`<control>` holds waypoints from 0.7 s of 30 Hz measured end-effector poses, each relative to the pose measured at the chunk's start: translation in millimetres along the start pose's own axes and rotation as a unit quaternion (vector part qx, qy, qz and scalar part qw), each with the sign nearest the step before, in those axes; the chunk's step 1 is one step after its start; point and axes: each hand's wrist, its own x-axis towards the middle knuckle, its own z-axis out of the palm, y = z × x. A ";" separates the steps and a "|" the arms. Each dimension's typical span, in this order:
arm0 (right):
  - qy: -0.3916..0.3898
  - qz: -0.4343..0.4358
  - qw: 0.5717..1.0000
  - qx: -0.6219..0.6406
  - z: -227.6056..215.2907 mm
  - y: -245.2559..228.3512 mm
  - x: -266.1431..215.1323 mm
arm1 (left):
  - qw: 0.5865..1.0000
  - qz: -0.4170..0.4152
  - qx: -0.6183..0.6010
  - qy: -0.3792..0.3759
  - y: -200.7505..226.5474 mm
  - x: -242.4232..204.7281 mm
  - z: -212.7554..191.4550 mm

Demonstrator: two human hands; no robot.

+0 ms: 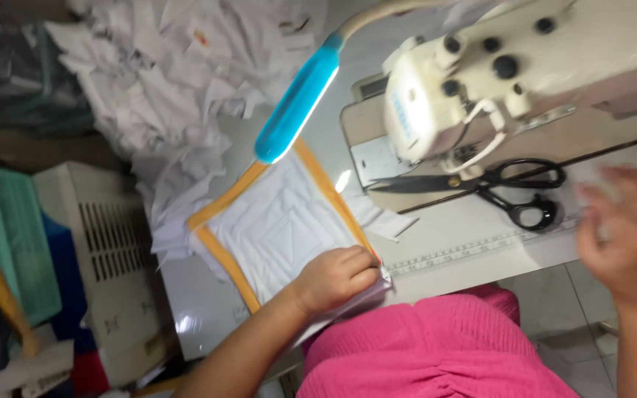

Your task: Trimming the edges of a quilted fabric piece using scissors at a sewing workstation

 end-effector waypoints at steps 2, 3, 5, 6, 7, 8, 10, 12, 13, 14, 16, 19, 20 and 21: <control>-0.056 -0.096 0.992 0.064 6.7 -21.4 21.4 | 1.000 0.020 -0.005 -0.019 1.8 -0.3 -9.4; -0.081 -0.089 0.990 0.079 12.9 -28.3 26.7 | 1.000 0.011 0.003 -0.018 4.7 1.1 -14.4; -0.114 -0.082 0.985 0.099 20.2 -34.1 26.1 | 1.000 -0.007 0.007 -0.016 17.2 4.1 -19.3; -0.144 -0.077 0.983 0.083 24.0 -31.4 25.4 | 0.997 -0.071 0.022 0.035 22.3 8.2 -21.5; -0.173 -0.072 0.980 0.067 27.7 -28.7 25.1 | 0.986 -0.134 0.037 0.087 27.3 12.6 -23.9; -0.175 -0.075 0.979 0.070 28.6 -25.7 24.4 | 0.986 -0.139 0.038 0.088 25.0 14.7 -19.3; -0.231 -0.029 0.972 0.030 28.8 -17.9 21.5 | 0.911 -0.405 0.065 0.046 20.4 19.4 -7.8; -0.237 -0.036 0.971 0.010 31.3 -15.6 20.0 | 0.877 -0.473 0.086 -0.001 14.6 22.9 1.6; -0.239 -0.040 0.970 -0.010 32.2 -14.1 19.8 | 0.837 -0.534 0.108 -0.049 11.8 25.1 6.3; -0.241 -0.043 0.969 -0.011 29.9 -14.4 22.2 | 0.836 -0.536 0.106 -0.047 10.3 26.0 8.7; -0.275 -0.020 0.961 0.001 26.1 -15.8 25.4 | 0.824 -0.552 0.111 -0.061 8.0 26.9 13.5; -0.292 0.005 0.956 0.013 17.3 -21.4 21.2 | 0.823 -0.552 0.125 -0.039 5.7 22.7 19.6; -0.293 0.004 0.956 0.014 16.5 -18.9 15.5 | 0.822 -0.554 0.125 -0.039 5.9 21.2 17.2; -0.321 0.042 0.946 0.037 15.9 -16.2 9.9 | 0.825 -0.555 0.107 -0.021 5.9 19.6 15.0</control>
